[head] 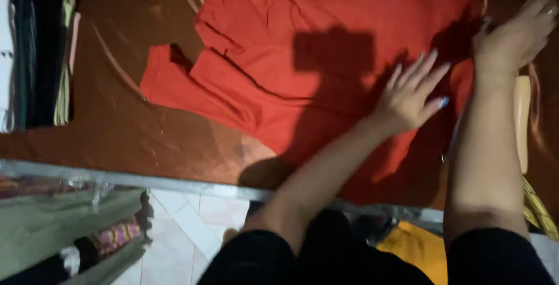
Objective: Ironing and folding a red shirt at an ironing station.
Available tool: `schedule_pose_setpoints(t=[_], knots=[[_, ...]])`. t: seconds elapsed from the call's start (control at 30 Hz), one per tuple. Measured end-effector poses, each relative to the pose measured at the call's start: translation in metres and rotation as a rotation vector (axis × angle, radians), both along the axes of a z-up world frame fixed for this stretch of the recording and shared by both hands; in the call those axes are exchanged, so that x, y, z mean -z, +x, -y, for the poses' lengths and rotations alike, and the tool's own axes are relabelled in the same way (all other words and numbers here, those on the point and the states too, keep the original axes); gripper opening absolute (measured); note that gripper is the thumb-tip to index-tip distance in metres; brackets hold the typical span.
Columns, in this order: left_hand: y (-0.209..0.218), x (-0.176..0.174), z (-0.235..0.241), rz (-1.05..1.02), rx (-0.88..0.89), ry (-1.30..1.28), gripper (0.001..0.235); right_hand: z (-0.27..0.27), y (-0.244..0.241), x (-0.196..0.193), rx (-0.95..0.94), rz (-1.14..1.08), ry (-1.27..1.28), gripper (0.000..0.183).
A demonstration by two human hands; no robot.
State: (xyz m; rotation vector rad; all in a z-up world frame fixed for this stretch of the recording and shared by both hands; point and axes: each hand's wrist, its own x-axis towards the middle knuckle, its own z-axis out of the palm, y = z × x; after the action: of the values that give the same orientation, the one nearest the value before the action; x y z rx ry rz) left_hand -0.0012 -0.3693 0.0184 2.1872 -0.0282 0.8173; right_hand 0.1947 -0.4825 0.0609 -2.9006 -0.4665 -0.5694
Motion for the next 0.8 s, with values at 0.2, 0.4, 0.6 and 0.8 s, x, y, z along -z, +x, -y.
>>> schedule_pose_setpoints(t=[0.2,0.4,0.6,0.8], knots=[[-0.122,-0.062,-0.244,-0.013,-0.491,0.537,0.047,0.038,-0.173,-0.017,0.106,-0.574,0.135,0.054],[-0.214,0.03,-0.391,-0.759,-0.599,0.479,0.06,0.053,-0.268,0.062,0.28,-0.696,-0.241,0.091],[-0.229,0.016,-0.389,-0.593,-0.426,0.664,0.049,0.054,-0.309,0.055,0.488,-0.491,0.032,0.1],[-0.262,0.01,-0.397,-0.759,-0.422,0.292,0.039,0.084,-0.31,0.152,0.509,-0.562,0.193,0.049]])
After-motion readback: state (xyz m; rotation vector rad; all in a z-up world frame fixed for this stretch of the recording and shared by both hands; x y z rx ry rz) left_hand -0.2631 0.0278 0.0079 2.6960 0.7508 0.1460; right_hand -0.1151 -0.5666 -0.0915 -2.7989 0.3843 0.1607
